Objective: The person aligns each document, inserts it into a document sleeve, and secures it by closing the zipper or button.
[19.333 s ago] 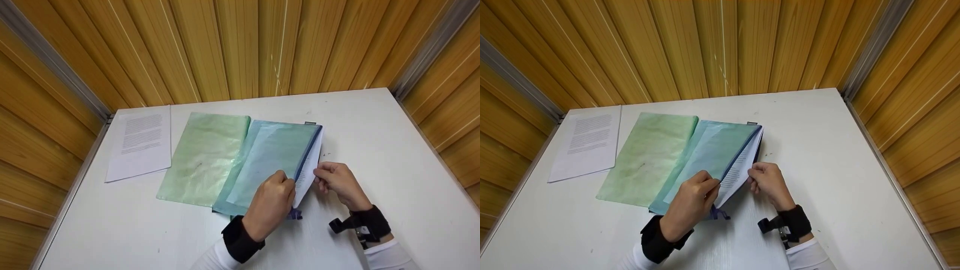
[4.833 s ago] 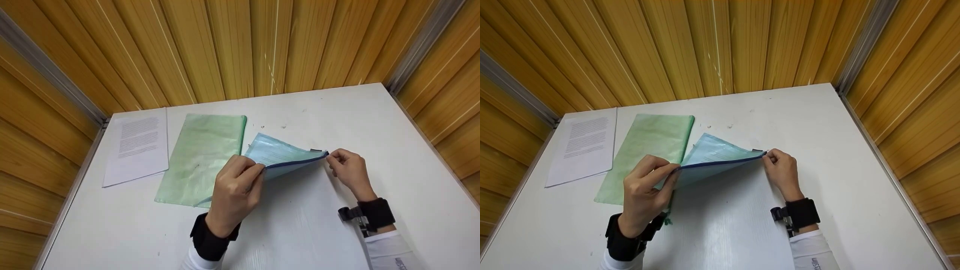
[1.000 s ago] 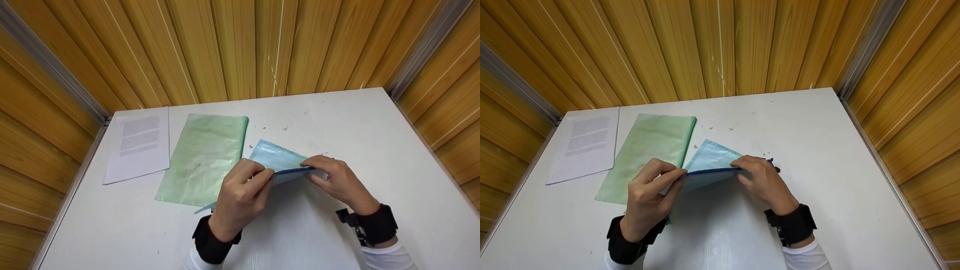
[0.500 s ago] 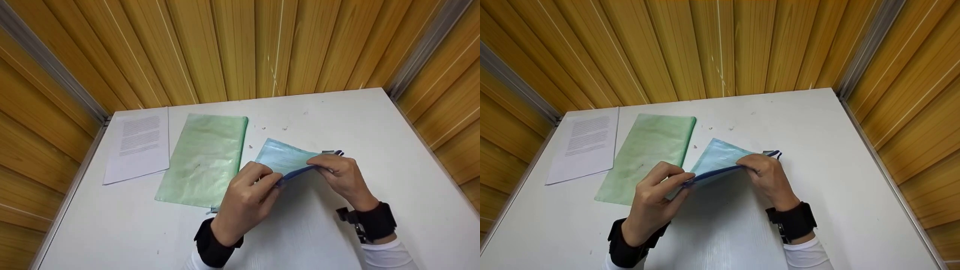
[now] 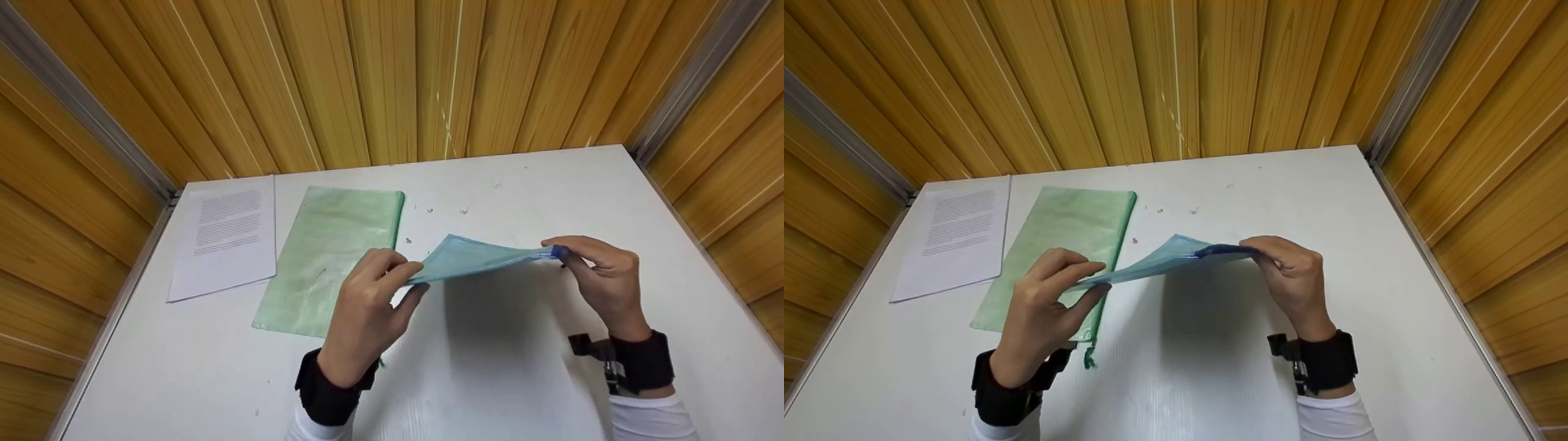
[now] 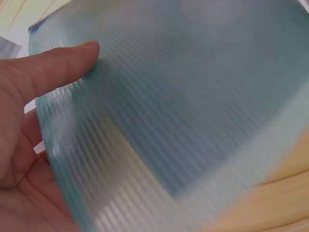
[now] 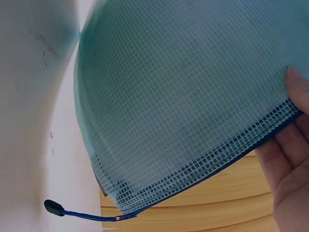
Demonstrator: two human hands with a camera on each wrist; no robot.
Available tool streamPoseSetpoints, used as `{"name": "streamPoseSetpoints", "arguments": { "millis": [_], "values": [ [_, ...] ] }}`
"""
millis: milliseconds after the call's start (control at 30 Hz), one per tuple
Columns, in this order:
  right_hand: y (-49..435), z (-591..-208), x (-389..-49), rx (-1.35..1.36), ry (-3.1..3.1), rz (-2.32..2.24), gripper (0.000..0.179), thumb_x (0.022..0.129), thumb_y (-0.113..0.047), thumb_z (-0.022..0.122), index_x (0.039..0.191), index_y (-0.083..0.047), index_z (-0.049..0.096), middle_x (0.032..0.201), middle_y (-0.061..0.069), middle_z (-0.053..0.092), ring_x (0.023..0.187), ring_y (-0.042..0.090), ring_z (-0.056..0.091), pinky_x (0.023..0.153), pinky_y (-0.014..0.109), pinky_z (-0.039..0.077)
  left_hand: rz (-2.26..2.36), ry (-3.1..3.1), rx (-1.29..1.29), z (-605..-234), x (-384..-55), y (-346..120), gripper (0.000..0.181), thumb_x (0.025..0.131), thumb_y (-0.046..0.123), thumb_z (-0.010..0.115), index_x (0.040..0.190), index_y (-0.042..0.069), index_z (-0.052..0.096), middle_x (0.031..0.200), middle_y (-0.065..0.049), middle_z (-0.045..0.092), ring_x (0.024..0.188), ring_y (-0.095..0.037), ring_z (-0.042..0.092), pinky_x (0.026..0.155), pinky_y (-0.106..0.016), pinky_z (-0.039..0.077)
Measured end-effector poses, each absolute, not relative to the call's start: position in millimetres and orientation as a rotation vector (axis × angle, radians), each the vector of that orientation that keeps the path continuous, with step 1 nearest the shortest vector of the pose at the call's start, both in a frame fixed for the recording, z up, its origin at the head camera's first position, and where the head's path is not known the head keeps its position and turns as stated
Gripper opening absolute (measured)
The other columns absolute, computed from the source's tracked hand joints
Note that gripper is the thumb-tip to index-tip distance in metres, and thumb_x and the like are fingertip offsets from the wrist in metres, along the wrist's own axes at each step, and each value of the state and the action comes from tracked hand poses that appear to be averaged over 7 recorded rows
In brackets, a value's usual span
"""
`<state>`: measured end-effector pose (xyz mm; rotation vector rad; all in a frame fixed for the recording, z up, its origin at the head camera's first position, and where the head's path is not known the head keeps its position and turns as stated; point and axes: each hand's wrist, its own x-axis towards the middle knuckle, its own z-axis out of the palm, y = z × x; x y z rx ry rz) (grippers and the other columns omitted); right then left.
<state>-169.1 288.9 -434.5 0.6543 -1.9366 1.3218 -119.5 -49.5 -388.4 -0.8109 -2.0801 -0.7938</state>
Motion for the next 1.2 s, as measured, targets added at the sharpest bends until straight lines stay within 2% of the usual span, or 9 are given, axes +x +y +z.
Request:
{"name": "streamPoseSetpoints", "arguments": {
  "millis": [67, 167, 367, 433, 700, 800, 933, 1033, 1200],
  "values": [
    [292, -433, -168, 0.627, -1.927, 1.347, 0.024, 0.08, 0.031, 0.07, 0.092, 0.013, 0.08, 0.096, -0.008, 0.082, 0.08, -0.003, 0.071, 0.07, 0.01, 0.053, -0.84, -2.06, -0.785, -389, -124, -57, 0.025, 0.08, 0.0, 0.093, 0.101, 0.005, 0.081, 0.093, -0.005, 0.067, 0.088, -0.018, 0.065, 0.074, -0.028, 0.057],
    [294, -432, -167, 0.578, -1.929, 1.366, 0.021, 0.081, 0.028, 0.072, 0.094, 0.014, 0.08, 0.098, -0.016, 0.08, 0.08, -0.005, 0.071, 0.071, 0.01, 0.054, -0.972, -2.022, -0.75, -392, -131, -66, 0.028, 0.081, -0.003, 0.091, 0.106, 0.003, 0.08, 0.094, -0.007, 0.068, 0.087, -0.018, 0.068, 0.076, -0.03, 0.06],
    [297, -430, -166, 0.518, -1.909, 1.451, 0.019, 0.087, 0.026, 0.069, 0.104, 0.022, 0.075, 0.105, -0.015, 0.081, 0.095, -0.003, 0.077, 0.081, 0.012, 0.059, -1.269, -2.029, -0.673, -400, -148, -75, 0.041, 0.087, -0.001, 0.086, 0.127, 0.002, 0.074, 0.097, -0.008, 0.072, 0.085, -0.021, 0.069, 0.08, -0.03, 0.058],
    [298, -430, -166, 0.502, -1.882, 1.519, 0.019, 0.087, 0.027, 0.068, 0.105, 0.023, 0.073, 0.105, -0.014, 0.082, 0.096, -0.003, 0.077, 0.082, 0.013, 0.059, -1.375, -2.038, -0.679, -404, -155, -74, 0.039, 0.09, 0.002, 0.084, 0.128, 0.001, 0.073, 0.1, -0.009, 0.074, 0.088, -0.023, 0.068, 0.081, -0.031, 0.056],
    [301, -425, -162, 0.285, -1.799, 1.858, 0.022, 0.092, 0.02, 0.068, 0.114, 0.02, 0.073, 0.102, 0.0, 0.084, 0.096, 0.008, 0.08, 0.083, 0.018, 0.061, -1.562, -2.186, -0.761, -430, -181, -62, 0.009, 0.103, 0.012, 0.072, 0.109, 0.008, 0.078, 0.102, -0.01, 0.071, 0.099, -0.022, 0.067, 0.089, -0.037, 0.056],
    [302, -421, -161, 0.128, -1.862, 1.891, 0.024, 0.094, 0.015, 0.069, 0.117, 0.016, 0.074, 0.1, 0.0, 0.085, 0.091, 0.008, 0.081, 0.079, 0.019, 0.062, -1.588, -2.276, -0.733, -439, -188, -57, 0.011, 0.104, 0.013, 0.07, 0.108, 0.007, 0.079, 0.101, -0.012, 0.071, 0.099, -0.024, 0.068, 0.09, -0.041, 0.057],
    [302, -421, -166, 0.029, -1.866, 1.967, 0.022, 0.094, 0.014, 0.072, 0.114, 0.012, 0.078, 0.093, 0.001, 0.085, 0.082, 0.008, 0.08, 0.073, 0.021, 0.063, -1.6, -2.358, -0.714, -448, -195, -51, 0.014, 0.104, 0.012, 0.069, 0.107, 0.002, 0.079, 0.098, -0.015, 0.072, 0.092, -0.025, 0.071, 0.086, -0.034, 0.058],
    [302, -424, -172, -0.025, -1.852, 2.029, 0.018, 0.093, 0.013, 0.074, 0.106, 0.005, 0.083, 0.087, 0.0, 0.084, 0.076, 0.007, 0.078, 0.07, 0.021, 0.062, -1.617, -2.38, -0.717, -453, -199, -47, 0.015, 0.106, 0.012, 0.068, 0.102, 0.001, 0.077, 0.091, -0.015, 0.072, 0.081, -0.017, 0.067, 0.08, -0.026, 0.053],
    [305, -429, -184, -0.089, -1.974, 2.034, 0.019, 0.095, 0.003, 0.078, 0.097, -0.014, 0.085, 0.084, -0.007, 0.082, 0.075, 0.003, 0.076, 0.068, 0.018, 0.061, -1.689, -2.379, -0.711, -461, -203, -45, 0.022, 0.108, 0.014, 0.065, 0.089, 0.002, 0.07, 0.079, -0.016, 0.068, 0.069, -0.005, 0.056, 0.071, -0.024, 0.046]
  ]
}}
